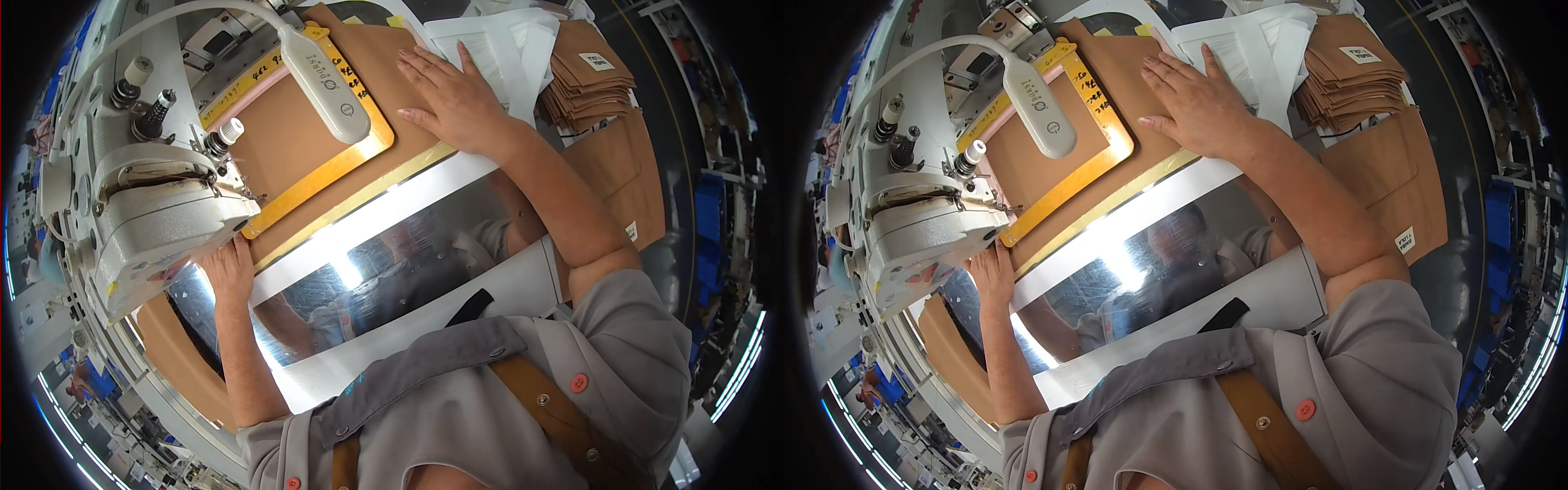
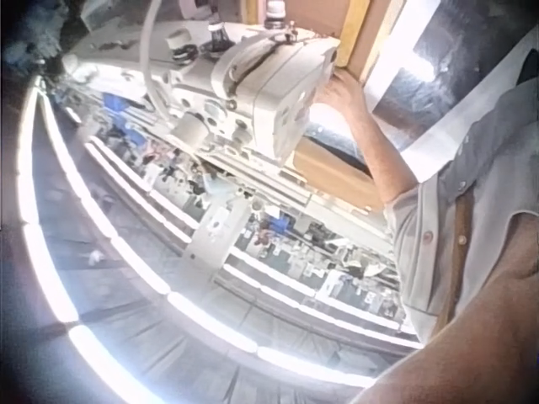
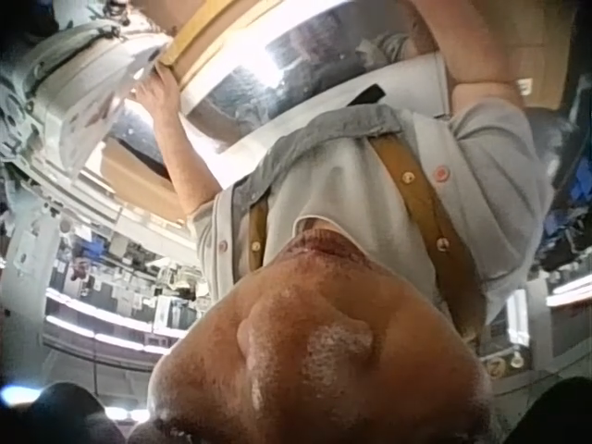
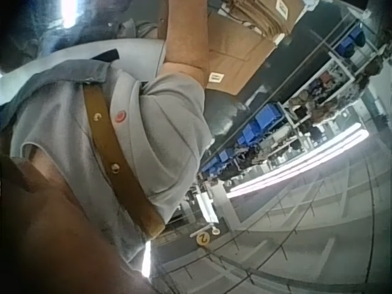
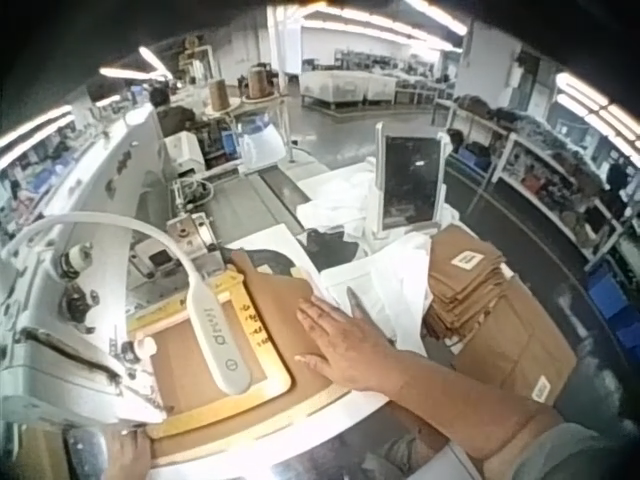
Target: The recorder is seen positioning leather pocket pieces into an automated sewing machine template and operating the machine to sew them.
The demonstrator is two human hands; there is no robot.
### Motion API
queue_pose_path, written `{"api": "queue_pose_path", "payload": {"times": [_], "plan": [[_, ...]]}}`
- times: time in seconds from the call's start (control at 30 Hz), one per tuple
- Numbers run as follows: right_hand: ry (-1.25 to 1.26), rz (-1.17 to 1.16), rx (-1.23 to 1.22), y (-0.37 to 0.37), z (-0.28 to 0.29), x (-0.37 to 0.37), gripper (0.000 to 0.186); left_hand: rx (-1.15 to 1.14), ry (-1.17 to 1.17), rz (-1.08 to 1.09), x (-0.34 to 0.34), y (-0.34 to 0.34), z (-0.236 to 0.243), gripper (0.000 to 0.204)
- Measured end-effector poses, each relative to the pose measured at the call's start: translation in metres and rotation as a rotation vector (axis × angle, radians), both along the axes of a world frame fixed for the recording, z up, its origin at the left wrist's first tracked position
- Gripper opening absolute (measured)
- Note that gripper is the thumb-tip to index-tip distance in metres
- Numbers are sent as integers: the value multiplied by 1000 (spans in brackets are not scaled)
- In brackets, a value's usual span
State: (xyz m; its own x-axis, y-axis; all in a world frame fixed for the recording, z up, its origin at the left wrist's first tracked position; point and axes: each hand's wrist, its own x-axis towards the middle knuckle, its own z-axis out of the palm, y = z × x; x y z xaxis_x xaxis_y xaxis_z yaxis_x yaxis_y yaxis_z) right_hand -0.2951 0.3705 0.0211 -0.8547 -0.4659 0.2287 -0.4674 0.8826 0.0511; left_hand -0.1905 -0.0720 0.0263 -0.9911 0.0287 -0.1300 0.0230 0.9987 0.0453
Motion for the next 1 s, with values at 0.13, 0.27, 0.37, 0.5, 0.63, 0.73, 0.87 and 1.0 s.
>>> {"api": "queue_pose_path", "payload": {"times": [0.13, 0.27, 0.37, 0.5, 0.63, 0.73, 0.87, 1.0], "plan": [[64, 30, -122, 0, -1, -24, 61, -47, 66, -98, 5, -15, -10, 45], [98, -148, -284, 2, 8, -59, 47, 48, 108, -27, 6, 1, -4, 45], [-119, -279, -263, -15, 29, -84, 40, 87, 176, 39, 16, 10, -6, 46], [-385, -258, -950, -24, 27, -95, 35, 131, 141, 84, 28, 23, -6, 52], [274, -212, -603, -12, 19, -93, 24, 165, 241, 72, 27, 31, -8, 46], [730, -68, -368, -9, 28, -73, 18, 109, 346, 67, 43, 20, -6, 47], [21, 11, -605, 8, 17, -6, 39, 222, 390, 77, 59, 24, 0, 49], [-41, 81, -377, 10, 20, 56, 49, 217, 384, -4, 87, 27, 6, 50]]}}
